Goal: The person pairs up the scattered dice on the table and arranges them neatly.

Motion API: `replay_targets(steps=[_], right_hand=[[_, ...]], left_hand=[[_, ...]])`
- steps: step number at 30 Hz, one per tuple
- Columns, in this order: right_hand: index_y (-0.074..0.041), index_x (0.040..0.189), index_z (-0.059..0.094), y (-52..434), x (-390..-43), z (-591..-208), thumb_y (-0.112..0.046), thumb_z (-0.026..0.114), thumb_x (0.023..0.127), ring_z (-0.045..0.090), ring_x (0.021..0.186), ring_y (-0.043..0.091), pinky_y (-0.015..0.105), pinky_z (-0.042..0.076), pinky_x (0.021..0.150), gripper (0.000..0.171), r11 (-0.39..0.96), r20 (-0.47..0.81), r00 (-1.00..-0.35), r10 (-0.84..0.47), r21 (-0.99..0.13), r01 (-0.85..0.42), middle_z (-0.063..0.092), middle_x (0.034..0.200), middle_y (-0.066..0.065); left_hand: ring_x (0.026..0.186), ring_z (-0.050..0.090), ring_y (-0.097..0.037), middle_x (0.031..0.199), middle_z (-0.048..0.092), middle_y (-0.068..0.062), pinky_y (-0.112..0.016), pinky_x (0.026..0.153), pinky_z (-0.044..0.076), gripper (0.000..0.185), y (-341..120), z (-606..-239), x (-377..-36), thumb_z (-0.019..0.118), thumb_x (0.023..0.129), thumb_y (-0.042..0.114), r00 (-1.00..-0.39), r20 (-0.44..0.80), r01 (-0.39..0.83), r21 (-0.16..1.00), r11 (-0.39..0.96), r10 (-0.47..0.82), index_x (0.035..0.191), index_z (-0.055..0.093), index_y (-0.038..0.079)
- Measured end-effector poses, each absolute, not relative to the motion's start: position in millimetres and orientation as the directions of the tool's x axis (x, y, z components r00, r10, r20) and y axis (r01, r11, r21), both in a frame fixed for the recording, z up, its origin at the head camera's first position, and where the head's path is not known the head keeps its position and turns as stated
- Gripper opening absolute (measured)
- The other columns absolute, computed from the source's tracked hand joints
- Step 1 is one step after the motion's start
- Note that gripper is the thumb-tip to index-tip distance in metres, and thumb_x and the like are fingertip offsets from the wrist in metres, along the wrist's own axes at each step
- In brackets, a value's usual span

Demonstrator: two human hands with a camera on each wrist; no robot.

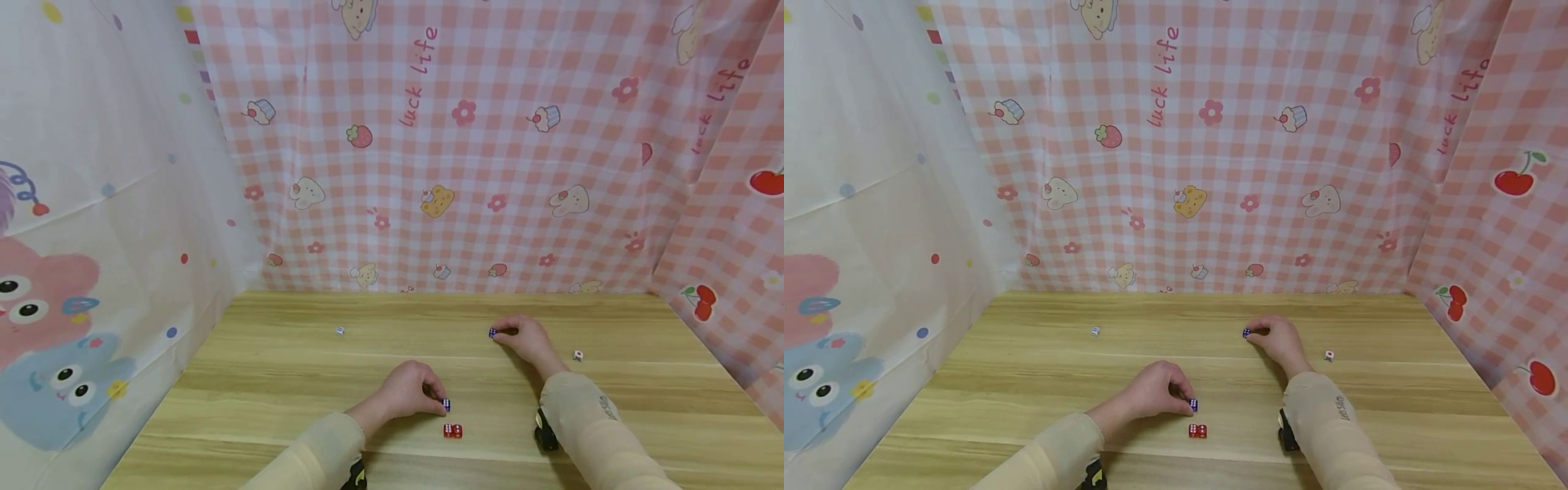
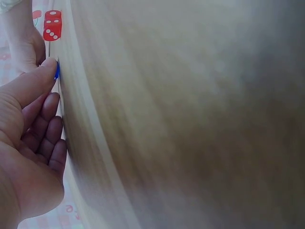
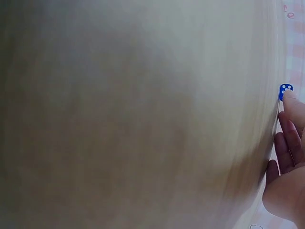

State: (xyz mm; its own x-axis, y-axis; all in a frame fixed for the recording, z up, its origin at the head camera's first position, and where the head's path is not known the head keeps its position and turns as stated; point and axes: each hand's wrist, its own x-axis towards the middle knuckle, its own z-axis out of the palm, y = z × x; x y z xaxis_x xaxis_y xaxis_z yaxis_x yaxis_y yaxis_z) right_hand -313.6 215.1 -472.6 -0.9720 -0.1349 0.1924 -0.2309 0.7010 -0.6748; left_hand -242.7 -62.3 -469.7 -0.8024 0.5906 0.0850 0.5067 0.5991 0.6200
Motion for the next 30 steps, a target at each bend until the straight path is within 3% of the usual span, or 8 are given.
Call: replay_targets(steps=[11,18,30], right_hand=[[-0.004,0.091,0.077,212,-309,-476,-0.008,0.077,0.086,0.062,0.095,0.033,0.050,0.046,0.090,0.007,0.663,0.270,-0.926,-0.265,-0.647,-0.378,0.070,0.096,0.011],[-0.010,0.089,0.076,206,-296,-475,-0.009,0.078,0.085,0.060,0.095,0.025,0.046,0.046,0.091,0.005,0.644,0.193,-0.932,-0.307,-0.679,-0.353,0.068,0.097,0.004],[-0.013,0.087,0.076,198,-274,-475,-0.013,0.080,0.083,0.060,0.097,0.024,0.047,0.045,0.092,0.006,0.612,0.214,-0.890,-0.403,-0.660,-0.436,0.067,0.096,-0.001]], left_hand=[[0.071,0.054,0.003,0.073,0.065,0.017,-0.018,0.074,0.044,0.015,-62,-468,-241,0.090,0.072,0.019,-0.806,0.079,0.502,0.616,0.607,0.587,0.078,0.077,0.017],[0.070,0.054,0.003,0.072,0.066,0.015,-0.018,0.072,0.044,0.014,-62,-466,-240,0.090,0.072,0.018,-0.804,0.082,0.500,0.630,0.594,0.589,0.078,0.078,0.015],[0.070,0.056,0.002,0.072,0.067,0.014,-0.017,0.071,0.045,0.014,-61,-465,-240,0.090,0.072,0.016,-0.795,0.086,0.502,0.648,0.573,0.600,0.078,0.078,0.015]])
